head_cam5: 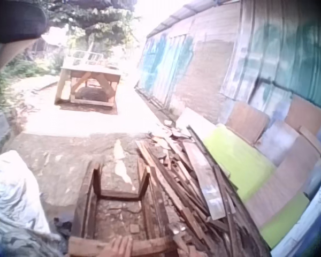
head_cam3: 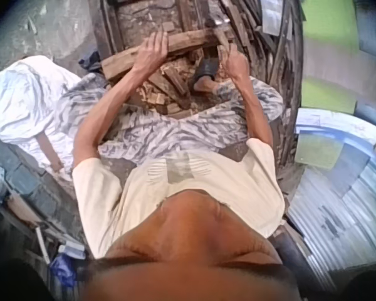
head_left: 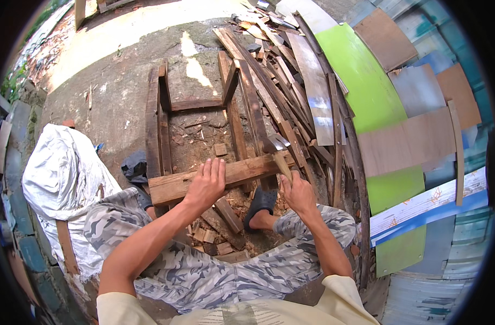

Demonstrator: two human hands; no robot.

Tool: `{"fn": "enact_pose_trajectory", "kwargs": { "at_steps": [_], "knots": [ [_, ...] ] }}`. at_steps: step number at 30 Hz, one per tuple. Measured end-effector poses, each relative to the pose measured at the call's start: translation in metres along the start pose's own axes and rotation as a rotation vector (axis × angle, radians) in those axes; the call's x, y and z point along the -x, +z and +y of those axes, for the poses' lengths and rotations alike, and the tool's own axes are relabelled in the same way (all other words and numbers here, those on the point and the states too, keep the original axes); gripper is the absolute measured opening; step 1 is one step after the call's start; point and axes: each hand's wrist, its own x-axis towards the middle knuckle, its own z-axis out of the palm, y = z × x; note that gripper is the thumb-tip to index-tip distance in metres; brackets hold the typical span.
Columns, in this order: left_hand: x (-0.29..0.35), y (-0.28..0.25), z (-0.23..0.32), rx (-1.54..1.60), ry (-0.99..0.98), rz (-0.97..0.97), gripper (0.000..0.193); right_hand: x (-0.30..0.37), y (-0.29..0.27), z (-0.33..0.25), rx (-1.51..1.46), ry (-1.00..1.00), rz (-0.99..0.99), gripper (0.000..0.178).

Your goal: The person sits on the ground and repeatedly strikes a small wooden plank with a hammer to break it into smaller pieces. The person holds the plank with one hand and swings the hammer with the other, producing wood chips and fragments.

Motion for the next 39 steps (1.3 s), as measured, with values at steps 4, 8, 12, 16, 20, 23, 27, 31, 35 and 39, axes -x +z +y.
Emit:
{"fn": "enact_pose_trajectory", "kwargs": {
  "at_steps": [4,8,12,16,20,23,27,31,35,39],
  "knots": [
    [0.002,0.002,-0.002,-0.011,-0.01,0.029,0.094,0.009,-0.035,-0.014,-0.191,-0.019,0.17,0.038],
    [-0.002,-0.034,0.0,0.384,-0.089,-0.071,0.086,0.028,-0.051,-0.016,-0.321,0.036,0.204,0.039],
    [-0.001,-0.041,-0.003,0.371,-0.071,-0.021,0.07,0.059,-0.039,-0.003,-0.694,0.235,0.057,0.043],
    [0.001,-0.037,-0.004,0.461,-0.115,-0.172,0.061,0.087,-0.049,-0.017,-1.069,0.274,-0.036,0.067],
    [-0.004,-0.057,-0.009,0.311,-0.066,-0.019,0.047,0.107,-0.054,-0.005,-1.155,0.268,-0.147,0.053],
    [-0.013,-0.057,-0.018,0.172,-0.067,0.165,0.035,0.114,-0.054,0.001,-1.181,0.179,-0.205,0.042],
    [-0.02,-0.037,-0.03,0.17,-0.04,0.224,0.03,0.111,-0.044,-0.002,-1.406,0.07,-0.32,0.067],
    [-0.021,-0.025,-0.028,0.2,-0.076,0.131,0.034,0.106,-0.035,-0.015,-1.449,-0.016,-0.402,0.092],
    [-0.026,-0.038,-0.035,0.316,-0.119,0.081,0.049,0.095,-0.045,-0.04,-1.135,0.221,-0.232,0.049],
    [-0.028,-0.045,-0.038,0.323,-0.118,-0.107,0.055,0.082,-0.039,-0.047,-0.687,-0.033,0.144,0.022]
  ]
}}
